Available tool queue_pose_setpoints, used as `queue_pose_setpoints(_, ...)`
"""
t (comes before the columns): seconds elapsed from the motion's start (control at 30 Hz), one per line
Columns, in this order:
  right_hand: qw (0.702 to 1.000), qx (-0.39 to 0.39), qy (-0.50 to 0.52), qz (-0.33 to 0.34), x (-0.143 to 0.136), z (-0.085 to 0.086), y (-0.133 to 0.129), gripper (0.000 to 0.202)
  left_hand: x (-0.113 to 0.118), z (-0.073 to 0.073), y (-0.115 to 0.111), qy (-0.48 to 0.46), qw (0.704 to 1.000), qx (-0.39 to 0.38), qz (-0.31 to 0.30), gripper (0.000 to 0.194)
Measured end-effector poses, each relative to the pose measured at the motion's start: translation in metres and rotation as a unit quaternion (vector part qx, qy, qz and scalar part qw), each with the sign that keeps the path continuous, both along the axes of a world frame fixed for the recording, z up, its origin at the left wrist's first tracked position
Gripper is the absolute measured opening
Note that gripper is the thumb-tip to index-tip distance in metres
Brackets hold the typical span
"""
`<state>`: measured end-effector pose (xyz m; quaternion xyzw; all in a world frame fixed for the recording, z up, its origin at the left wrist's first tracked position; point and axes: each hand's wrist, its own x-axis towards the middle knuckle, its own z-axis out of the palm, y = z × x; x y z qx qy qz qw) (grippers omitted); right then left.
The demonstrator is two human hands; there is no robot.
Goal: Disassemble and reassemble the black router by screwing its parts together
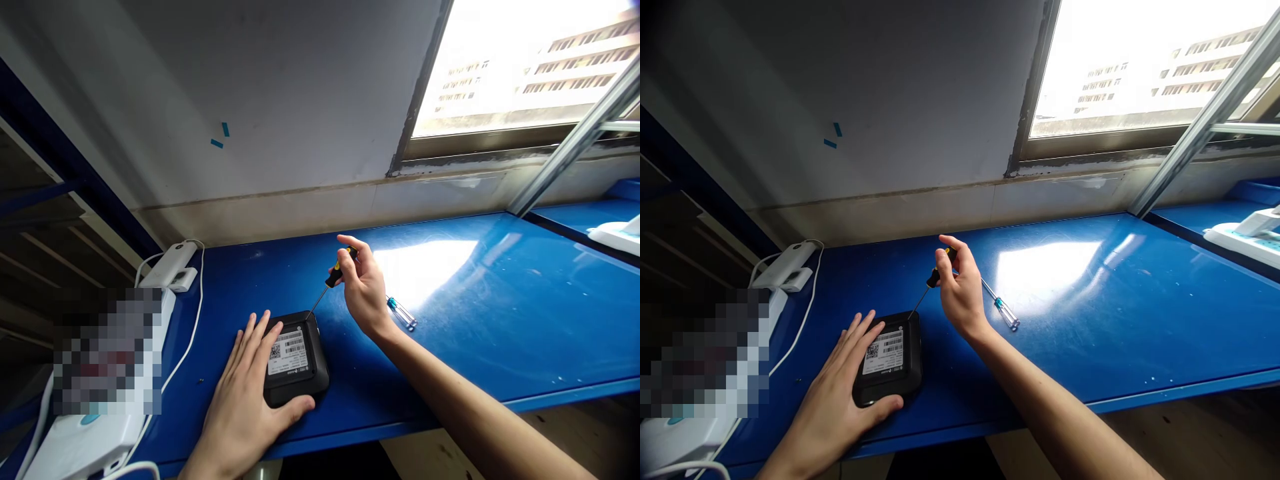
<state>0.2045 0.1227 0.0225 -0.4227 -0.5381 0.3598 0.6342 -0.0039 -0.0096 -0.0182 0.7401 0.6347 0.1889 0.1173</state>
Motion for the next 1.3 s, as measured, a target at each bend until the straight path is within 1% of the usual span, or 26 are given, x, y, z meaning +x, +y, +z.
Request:
queue_pose_setpoints(0.13,0.999,-0.005,0.019,0.027,0.000,-0.001,0.002,0.047,-0.001,-0.001,-0.001,0.019,1.000,0.018,-0.010,0.089)
queue_pose_setpoints(0.27,0.999,-0.012,0.024,0.026,0.000,-0.002,0.003,0.054,-0.001,-0.002,-0.001,0.005,1.000,0.025,-0.005,0.084)
queue_pose_setpoints(0.4,1.000,-0.008,0.023,0.016,-0.001,-0.002,0.003,0.050,-0.001,-0.004,-0.002,-0.025,0.999,0.018,0.035,0.089)
queue_pose_setpoints(0.57,0.998,-0.017,0.048,0.045,-0.003,-0.007,0.005,0.055,0.001,-0.008,-0.002,-0.030,0.993,0.052,0.100,0.099)
queue_pose_setpoints(0.7,0.998,-0.019,0.054,0.037,-0.005,-0.010,0.007,0.053,0.003,-0.008,0.001,-0.045,0.987,0.069,0.139,0.103)
queue_pose_setpoints(0.8,0.998,-0.004,0.063,0.017,-0.005,-0.007,0.006,0.049,0.003,-0.007,0.003,-0.069,0.982,0.064,0.162,0.105)
queue_pose_setpoints(0.9,0.998,-0.001,0.064,0.024,-0.004,-0.002,0.003,0.046,0.003,-0.007,0.003,-0.078,0.978,0.060,0.184,0.107)
queue_pose_setpoints(1.0,0.997,-0.007,0.052,0.053,-0.006,0.001,-0.003,0.043,0.001,-0.008,0.003,-0.076,0.977,0.049,0.191,0.110)
queue_pose_setpoints(1.1,0.996,-0.008,0.041,0.077,-0.010,0.000,-0.008,0.041,-0.001,-0.009,0.002,-0.077,0.979,0.033,0.187,0.113)
queue_pose_setpoints(1.2,0.995,-0.005,0.032,0.090,-0.013,-0.002,-0.012,0.039,-0.002,-0.010,0.002,-0.080,0.980,0.026,0.182,0.114)
queue_pose_setpoints(1.3,0.995,0.003,0.025,0.095,-0.015,-0.001,-0.014,0.038,-0.002,-0.011,0.000,-0.082,0.979,0.033,0.181,0.111)
